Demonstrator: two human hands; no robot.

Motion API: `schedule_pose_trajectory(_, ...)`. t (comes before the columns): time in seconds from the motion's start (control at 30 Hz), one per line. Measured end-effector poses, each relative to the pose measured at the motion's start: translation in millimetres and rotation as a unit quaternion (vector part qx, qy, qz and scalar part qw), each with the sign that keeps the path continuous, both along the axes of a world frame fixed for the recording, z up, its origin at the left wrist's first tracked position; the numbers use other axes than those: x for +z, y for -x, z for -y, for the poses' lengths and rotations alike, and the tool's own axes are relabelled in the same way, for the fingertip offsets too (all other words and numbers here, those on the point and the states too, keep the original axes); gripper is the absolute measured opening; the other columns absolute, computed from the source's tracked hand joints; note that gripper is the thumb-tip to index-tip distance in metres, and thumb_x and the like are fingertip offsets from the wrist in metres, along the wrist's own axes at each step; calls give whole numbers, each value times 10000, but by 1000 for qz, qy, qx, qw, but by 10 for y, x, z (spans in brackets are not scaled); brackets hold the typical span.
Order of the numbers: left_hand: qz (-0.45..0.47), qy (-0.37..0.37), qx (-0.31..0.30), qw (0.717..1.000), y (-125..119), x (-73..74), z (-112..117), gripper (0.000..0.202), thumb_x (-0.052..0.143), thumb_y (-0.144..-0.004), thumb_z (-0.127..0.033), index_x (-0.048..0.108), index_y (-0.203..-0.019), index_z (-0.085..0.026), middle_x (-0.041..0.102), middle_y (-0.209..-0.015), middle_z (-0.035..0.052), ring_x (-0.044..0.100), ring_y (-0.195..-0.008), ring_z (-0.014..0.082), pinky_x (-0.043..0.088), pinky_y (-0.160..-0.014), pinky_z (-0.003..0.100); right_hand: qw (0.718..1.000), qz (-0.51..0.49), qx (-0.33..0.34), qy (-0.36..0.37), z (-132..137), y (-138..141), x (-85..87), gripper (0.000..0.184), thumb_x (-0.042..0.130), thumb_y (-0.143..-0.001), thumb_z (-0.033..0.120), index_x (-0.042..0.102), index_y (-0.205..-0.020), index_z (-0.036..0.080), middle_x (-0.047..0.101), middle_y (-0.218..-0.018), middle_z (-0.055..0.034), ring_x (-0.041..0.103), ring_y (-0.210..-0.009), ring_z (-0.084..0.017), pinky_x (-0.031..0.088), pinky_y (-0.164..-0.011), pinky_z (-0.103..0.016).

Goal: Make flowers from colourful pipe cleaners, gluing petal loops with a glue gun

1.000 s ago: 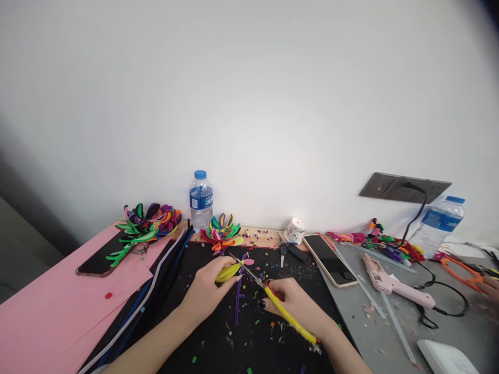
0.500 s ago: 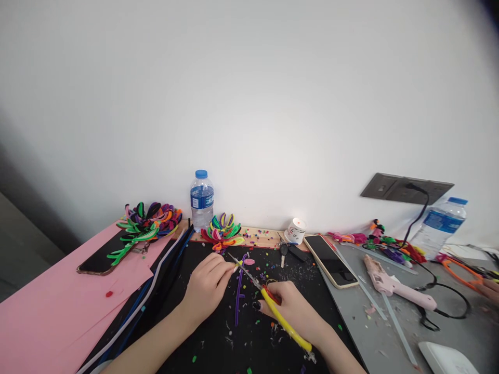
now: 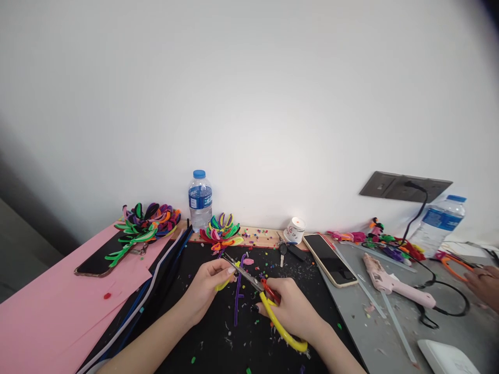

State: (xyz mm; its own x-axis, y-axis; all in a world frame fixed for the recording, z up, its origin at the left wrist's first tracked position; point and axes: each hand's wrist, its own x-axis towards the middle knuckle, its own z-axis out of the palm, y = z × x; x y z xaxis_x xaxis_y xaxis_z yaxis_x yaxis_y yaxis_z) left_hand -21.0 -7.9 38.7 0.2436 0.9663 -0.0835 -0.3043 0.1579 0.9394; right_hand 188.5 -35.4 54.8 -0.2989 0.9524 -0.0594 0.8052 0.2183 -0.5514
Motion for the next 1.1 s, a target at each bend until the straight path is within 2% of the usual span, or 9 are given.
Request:
schedule_pose_trajectory(0.17,158,80,-62,982,-19,-49,23,144,744,-659,-214,628,-626,-135,549,-575,-17,464,-582,84,374,-627,217,999,16,27,-25,-14,-12,48,359,689,-621,320,364,-566,178,390,-553,73,274,-523,-76,190,-484,-211)
schedule_pose_trajectory(0.3,218,110,-82,966,-28,-67,45,127,756,-644,-182,642,-685,-145,542,-561,-22,461,-570,78,380,-605,205,998,20,37,-37,-14,-19,54,359,693,-616,320,366,-573,180,402,-563,72,284,-519,-75,182,-487,-212)
schedule_pose_trajectory(0.4,199,113,-75,971,-39,-67,50,126,743,-664,-189,628,-654,-138,540,-585,-17,463,-585,77,386,-616,200,998,25,32,-37,-17,-18,36,326,667,-642,310,376,-575,181,413,-559,65,293,-514,-78,181,-489,-215)
schedule_pose_trajectory(0.5,135,93,-49,985,-52,-56,41,171,717,-698,-240,608,-615,-138,541,-615,-12,473,-615,86,389,-644,206,999,32,16,-32,-23,-15,2,290,630,-680,305,388,-579,181,435,-557,55,313,-509,-80,185,-489,-218)
schedule_pose_trajectory(0.63,-2,14,-7,1000,-45,-28,8,213,677,-727,-335,635,-652,-140,556,-622,-4,450,-583,101,348,-584,213,999,43,-8,-28,-33,-18,-37,278,620,-697,319,408,-582,182,442,-555,50,317,-505,-83,187,-486,-222)
schedule_pose_trajectory(0.77,-118,-64,15,991,-8,1,-15,264,638,-745,-390,677,-676,-139,562,-579,-6,407,-530,104,269,-512,221,999,45,-12,-27,-42,-29,-43,300,625,-698,334,400,-570,181,424,-548,52,302,-507,-83,187,-484,-224)
schedule_pose_trajectory(0.87,-100,-57,-3,993,5,8,4,267,642,-743,-386,674,-643,-140,566,-566,-5,410,-529,101,276,-518,221,999,29,5,-26,-45,-37,-25,323,628,-687,321,365,-564,179,398,-536,63,280,-506,-77,185,-484,-219)
schedule_pose_trajectory(1.03,36,18,-62,997,-9,-16,55,236,667,-736,-341,621,-620,-141,554,-592,-3,450,-575,100,335,-592,224,999,12,33,-22,-48,-54,31,344,653,-645,284,337,-565,176,375,-544,72,280,-525,-74,183,-489,-211)
schedule_pose_trajectory(1.1,20,6,-55,998,-8,-28,53,237,656,-749,-342,622,-630,-140,549,-599,-4,441,-574,98,325,-584,222,999,19,29,-25,-51,-62,46,338,657,-640,285,343,-576,179,387,-555,71,290,-531,-77,185,-495,-212)
